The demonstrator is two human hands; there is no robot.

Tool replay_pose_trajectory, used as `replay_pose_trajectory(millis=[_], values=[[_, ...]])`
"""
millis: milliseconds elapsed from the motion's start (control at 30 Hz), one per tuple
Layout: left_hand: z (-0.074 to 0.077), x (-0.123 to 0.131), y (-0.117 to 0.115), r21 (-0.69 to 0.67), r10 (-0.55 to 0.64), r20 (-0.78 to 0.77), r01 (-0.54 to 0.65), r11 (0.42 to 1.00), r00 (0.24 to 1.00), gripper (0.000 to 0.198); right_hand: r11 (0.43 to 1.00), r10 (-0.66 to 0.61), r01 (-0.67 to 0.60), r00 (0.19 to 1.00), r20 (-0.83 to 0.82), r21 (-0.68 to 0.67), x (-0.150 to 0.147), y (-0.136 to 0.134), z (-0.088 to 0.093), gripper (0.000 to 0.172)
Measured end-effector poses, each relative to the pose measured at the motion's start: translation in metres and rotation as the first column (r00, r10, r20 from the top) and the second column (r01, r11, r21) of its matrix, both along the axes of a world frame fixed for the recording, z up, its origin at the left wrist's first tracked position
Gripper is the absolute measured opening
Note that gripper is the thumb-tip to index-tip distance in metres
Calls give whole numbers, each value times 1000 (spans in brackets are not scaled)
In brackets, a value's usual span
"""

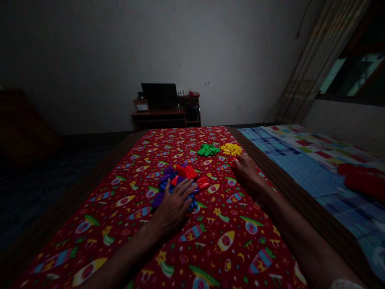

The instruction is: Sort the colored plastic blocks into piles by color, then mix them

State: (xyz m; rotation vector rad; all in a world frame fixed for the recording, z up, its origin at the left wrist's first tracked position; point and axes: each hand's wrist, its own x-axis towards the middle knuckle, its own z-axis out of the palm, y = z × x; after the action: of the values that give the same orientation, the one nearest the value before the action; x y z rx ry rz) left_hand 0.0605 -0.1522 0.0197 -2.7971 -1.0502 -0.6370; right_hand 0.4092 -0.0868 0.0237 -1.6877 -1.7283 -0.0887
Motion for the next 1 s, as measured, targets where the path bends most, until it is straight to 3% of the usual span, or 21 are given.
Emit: replay_pose_trajectory(millis=[167, 233, 300, 367, 433, 500, 567, 633, 700, 833, 900, 1000], values=[[10, -29, 29, 5, 190, 237, -197, 980, 953, 45, 984, -133, 121, 988, 84, 128, 17, 3, -3, 22], [6, -42, 43, -53, 270, 294, -266, 962, 917, 48, 989, -58, 51, 997, 44, 139, 2, 3, -1, 22], [-2, -53, 55, -177, 353, 329, -310, 934, 876, 55, 986, 134, -133, 991, -3, 96, -25, 0, 2, 24], [-11, -60, 60, -332, 445, 339, -337, 881, 829, 62, 925, 378, -377, 926, -17, 42, -58, -7, 3, 27], [-16, -63, 61, -446, 515, 325, -352, 823, 793, 68, 806, 592, -592, 806, 18, -20, -88, -18, 2, 34], [-17, -63, 58, -491, 526, 315, -338, 803, 790, 71, 686, 726, -721, 687, 36, -94, -108, -27, 1, 34], [-16, -62, 55, -493, 506, 320, -315, 811, 801, 72, 631, 769, -762, 639, -4, -146, -115, -32, 0, 31], [-16, -62, 55, -484, 496, 328, -308, 819, 804, 72, 665, 733, -730, 679, -49, -160, -107, -30, 0, 28], [-17, -62, 57, -479, 497, 332, -310, 821, 802, 72, 758, 638, -638, 768, -47, -137, -89, -23, 3, 28], [-19, -64, 61, -487, 495, 331, -304, 819, 803, 75, 944, 328, -324, 942, 67, -66, -43, -6, 10, 29], [-18, -64, 61, -487, 494, 329, -304, 819, 805, 74, 984, 167, -158, 977, 129, -81, -23, 1, 11, 24], [-17, -63, 60, -488, 493, 334, -300, 820, 803, 72, 994, -3, 22, 983, 181, -104, -1, 7, 5, 26]])
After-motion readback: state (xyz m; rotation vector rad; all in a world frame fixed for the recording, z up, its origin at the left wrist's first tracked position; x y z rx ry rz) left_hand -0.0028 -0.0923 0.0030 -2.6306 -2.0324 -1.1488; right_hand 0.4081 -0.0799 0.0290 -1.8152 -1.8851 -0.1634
